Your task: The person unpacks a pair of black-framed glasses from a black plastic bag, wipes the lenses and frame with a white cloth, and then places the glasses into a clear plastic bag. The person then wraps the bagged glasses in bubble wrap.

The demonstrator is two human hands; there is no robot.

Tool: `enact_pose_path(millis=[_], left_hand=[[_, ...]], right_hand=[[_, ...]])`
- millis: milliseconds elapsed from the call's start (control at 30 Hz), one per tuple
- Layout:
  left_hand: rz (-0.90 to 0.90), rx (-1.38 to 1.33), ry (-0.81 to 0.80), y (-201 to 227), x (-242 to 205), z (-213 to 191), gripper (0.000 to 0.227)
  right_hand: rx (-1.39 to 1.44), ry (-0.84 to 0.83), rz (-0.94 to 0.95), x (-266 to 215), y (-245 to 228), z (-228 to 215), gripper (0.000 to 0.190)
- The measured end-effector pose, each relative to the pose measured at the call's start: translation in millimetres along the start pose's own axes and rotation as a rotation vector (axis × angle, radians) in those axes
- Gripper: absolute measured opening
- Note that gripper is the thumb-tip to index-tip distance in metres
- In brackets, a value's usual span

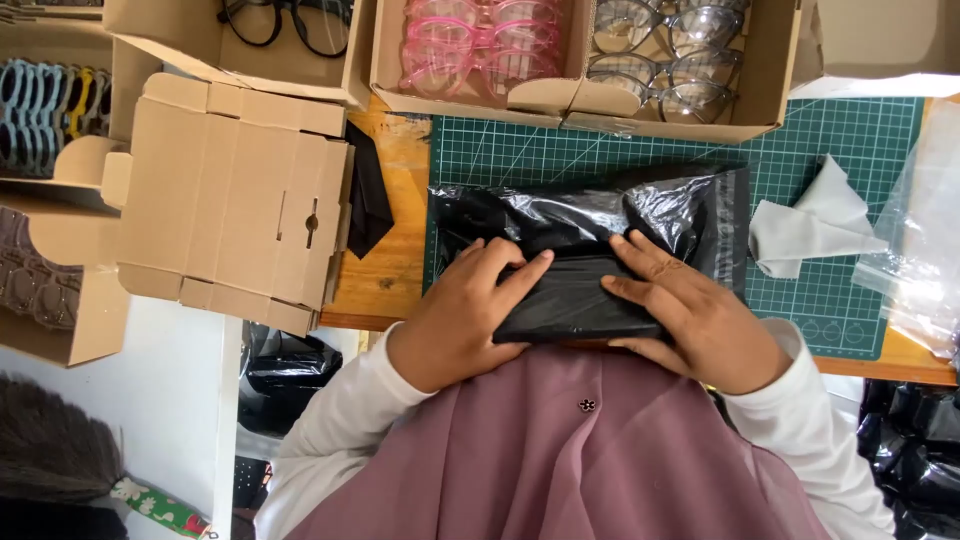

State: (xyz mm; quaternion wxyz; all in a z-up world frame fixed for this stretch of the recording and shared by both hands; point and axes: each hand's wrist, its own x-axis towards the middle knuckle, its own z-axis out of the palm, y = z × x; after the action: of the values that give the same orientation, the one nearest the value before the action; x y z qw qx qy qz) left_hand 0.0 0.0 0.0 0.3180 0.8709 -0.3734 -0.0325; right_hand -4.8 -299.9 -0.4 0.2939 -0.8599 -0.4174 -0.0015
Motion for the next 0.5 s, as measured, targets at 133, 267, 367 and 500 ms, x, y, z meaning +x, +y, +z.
enact_pose_path(millis=[133,267,367,500], left_hand=[[-0.079,-0.052,-0.102,1.9,-6.7,-13.4,0.093],[-0.156,-0.098,-0.113,0.1,-8.2,-22.4,0.077],[-0.258,-0.133,-0.2,-2.3,-7.6,-26.3,0.076],[-0.352,-0.212,-0.163,-8.4,-4.5,-30.4,0.077]], right_hand=[[0.112,-0.014,0.075,-4.4,3.9,-9.8,0.069],[0.084,-0.026,0.108,-1.4,8.2,-12.9,0.067],[0.112,-0.047,0.144,1.0,14.4,-15.5,0.065],[0.125,-0.039,0.238,4.0,19.9,-12.6,0.061]])
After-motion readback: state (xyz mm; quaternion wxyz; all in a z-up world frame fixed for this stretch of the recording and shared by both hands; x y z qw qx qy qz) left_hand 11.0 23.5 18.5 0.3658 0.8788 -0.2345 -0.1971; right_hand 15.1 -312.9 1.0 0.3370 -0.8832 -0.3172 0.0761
